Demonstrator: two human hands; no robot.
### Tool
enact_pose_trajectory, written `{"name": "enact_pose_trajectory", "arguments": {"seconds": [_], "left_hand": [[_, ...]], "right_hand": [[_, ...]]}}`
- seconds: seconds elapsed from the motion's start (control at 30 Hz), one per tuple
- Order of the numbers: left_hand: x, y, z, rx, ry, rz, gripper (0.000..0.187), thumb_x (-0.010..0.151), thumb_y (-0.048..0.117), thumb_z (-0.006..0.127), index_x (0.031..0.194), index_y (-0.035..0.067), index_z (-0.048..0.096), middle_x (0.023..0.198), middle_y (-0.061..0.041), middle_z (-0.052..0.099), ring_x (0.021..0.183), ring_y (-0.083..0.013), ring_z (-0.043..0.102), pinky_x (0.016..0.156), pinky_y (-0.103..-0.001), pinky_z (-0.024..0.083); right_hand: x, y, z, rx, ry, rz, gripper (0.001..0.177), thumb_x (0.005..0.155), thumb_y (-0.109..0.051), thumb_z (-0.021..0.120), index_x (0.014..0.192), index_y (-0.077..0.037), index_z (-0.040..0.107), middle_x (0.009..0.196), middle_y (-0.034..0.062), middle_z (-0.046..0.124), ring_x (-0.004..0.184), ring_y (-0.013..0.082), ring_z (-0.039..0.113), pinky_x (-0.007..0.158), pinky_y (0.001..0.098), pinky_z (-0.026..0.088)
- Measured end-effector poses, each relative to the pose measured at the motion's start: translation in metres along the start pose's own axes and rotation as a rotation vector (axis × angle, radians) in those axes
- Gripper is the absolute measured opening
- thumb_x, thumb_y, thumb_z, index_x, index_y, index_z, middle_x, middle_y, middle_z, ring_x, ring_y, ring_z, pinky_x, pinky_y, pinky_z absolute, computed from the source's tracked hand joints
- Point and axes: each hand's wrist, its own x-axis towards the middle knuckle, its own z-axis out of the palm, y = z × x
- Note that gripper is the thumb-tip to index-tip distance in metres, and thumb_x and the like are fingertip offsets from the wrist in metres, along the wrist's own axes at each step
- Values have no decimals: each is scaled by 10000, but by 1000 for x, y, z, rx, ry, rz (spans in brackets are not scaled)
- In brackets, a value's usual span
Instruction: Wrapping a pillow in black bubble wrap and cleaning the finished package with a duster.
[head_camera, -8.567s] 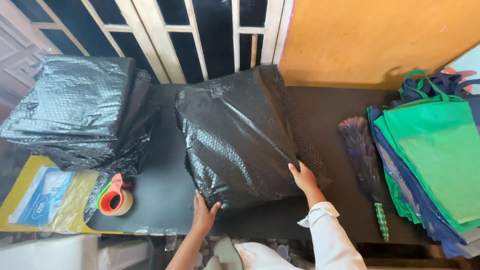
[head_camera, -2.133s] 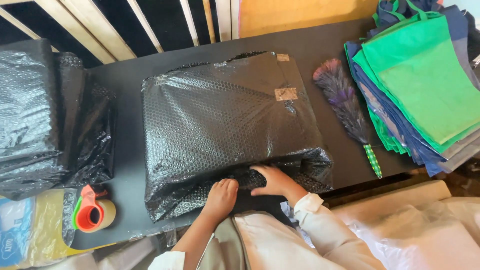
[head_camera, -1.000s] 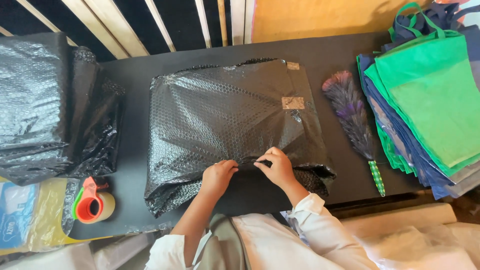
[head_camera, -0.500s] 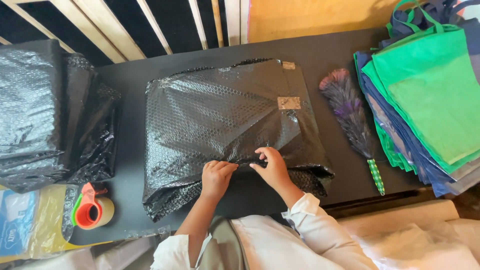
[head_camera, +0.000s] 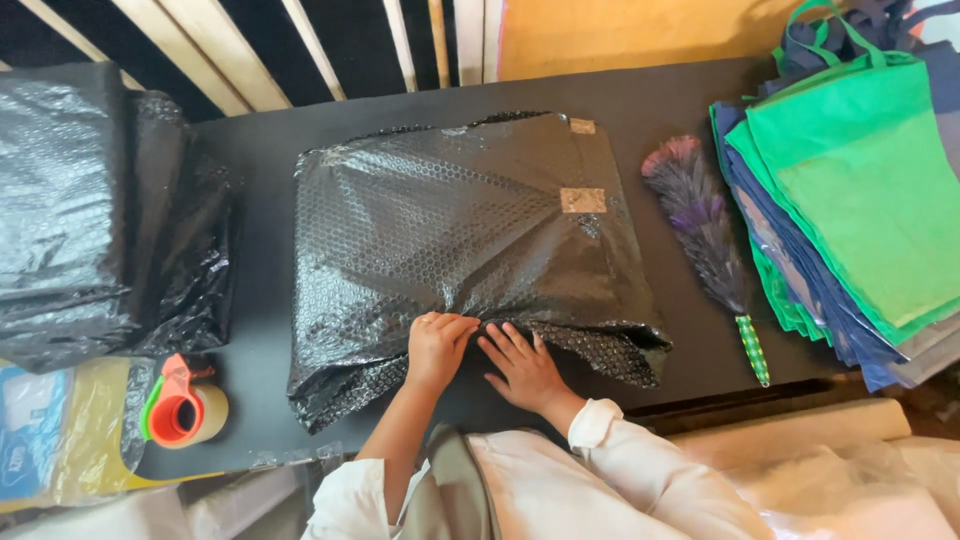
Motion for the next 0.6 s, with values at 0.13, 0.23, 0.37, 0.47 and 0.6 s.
{"name": "enact_pose_trajectory", "arguments": {"seconds": [0.13,0.23,0.37,0.47,0.6], "left_hand": [[-21,20,-21,28,97,45,166,932,250,733,1093,238,772,1020,48,757,947,-179,693,959,-372,496],[-61,18,-50,32,140,25,297,954,233,679,1247,212,722,1223,-6,707,1115,-239,655,1040,-433,456],[-141,-12,-109,71,235,-288,262,930,126,680,1190,128,715,1204,-83,693,1113,-285,665,998,-424,495],[-209,-37,-151,159,346,-634,215,997,146,595,1182,90,688,1219,-108,669,1172,-291,623,1058,-430,443],[-316,-77,-176,253,767,-1174,239,974,62,668,1205,122,679,1083,-104,614,938,-303,632,881,-427,488]], "right_hand": [[8,-5,-8,-33,-54,-5,703,893,-566,593,1529,-296,463,1609,40,439,1440,282,434,1050,607,373],[25,-17,-27,-67,-46,1,763,806,-453,689,1521,-289,478,1563,79,485,1412,315,466,1012,621,393],[49,-32,-49,-117,-100,54,771,727,-361,748,1467,-333,532,1451,122,541,1304,365,542,893,645,459],[58,-39,-55,-174,-143,83,747,721,-386,731,1444,-342,548,1416,117,544,1249,352,571,864,619,473],[50,-30,-38,-217,-15,15,762,637,-373,784,1385,-368,641,1353,118,608,1197,360,629,826,617,511]]}}
